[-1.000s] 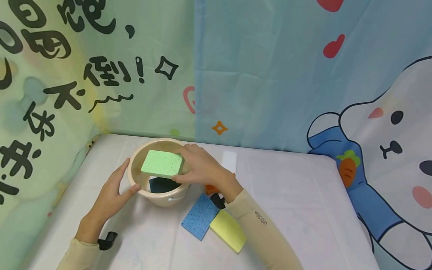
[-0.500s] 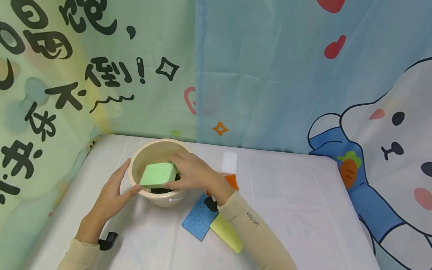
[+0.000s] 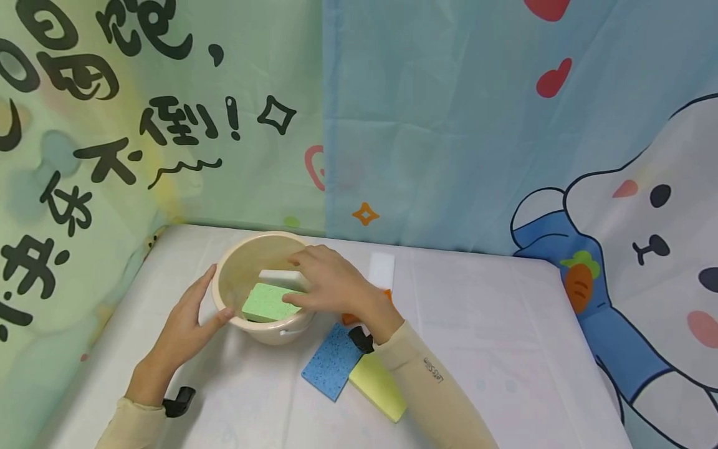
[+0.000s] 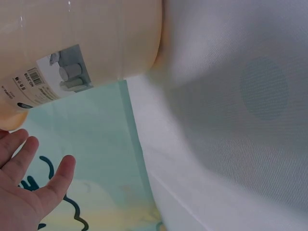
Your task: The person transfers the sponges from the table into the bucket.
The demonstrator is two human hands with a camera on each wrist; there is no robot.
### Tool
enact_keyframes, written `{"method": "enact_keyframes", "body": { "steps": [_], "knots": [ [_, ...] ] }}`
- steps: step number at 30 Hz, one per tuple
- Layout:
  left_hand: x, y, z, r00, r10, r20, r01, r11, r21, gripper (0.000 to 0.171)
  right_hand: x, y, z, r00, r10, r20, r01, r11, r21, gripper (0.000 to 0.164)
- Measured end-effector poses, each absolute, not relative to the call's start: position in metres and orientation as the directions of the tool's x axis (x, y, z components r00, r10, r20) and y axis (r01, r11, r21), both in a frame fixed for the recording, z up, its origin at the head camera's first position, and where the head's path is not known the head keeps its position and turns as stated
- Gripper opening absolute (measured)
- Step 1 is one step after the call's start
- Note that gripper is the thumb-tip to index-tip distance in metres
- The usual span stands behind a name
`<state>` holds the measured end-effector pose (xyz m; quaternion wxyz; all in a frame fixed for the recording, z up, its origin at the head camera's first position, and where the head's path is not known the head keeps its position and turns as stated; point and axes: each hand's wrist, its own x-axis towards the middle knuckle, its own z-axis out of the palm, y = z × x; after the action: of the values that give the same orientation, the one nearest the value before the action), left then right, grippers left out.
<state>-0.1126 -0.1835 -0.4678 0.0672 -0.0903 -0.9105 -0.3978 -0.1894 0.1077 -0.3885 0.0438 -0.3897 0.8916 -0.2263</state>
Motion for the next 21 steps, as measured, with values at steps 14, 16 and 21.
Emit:
{"method": "enact_keyframes", "body": {
  "steps": [14, 16, 21],
  "knots": [
    [-0.113, -0.181, -0.468, -0.971, 0.127, 0.204, 0.235, 0.667, 0.707, 0.089, -0.158, 0.178, -0.39, -0.803, -0.58, 0.138, -0.571, 0.681, -0.459, 0.061],
    [-0.113, -0.181, -0.467, -0.971, 0.126, 0.205, 0.236, 0.668, 0.705, 0.089, -0.15, 0.187, -0.394, -0.805, -0.577, 0.14, -0.571, 0.688, -0.448, 0.061],
    [-0.113, -0.182, -0.467, -0.971, 0.126, 0.205, 0.236, 0.665, 0.709, 0.089, -0.129, 0.202, -0.406, -0.81, -0.567, 0.15, -0.568, 0.694, -0.442, 0.061]
  ]
}}
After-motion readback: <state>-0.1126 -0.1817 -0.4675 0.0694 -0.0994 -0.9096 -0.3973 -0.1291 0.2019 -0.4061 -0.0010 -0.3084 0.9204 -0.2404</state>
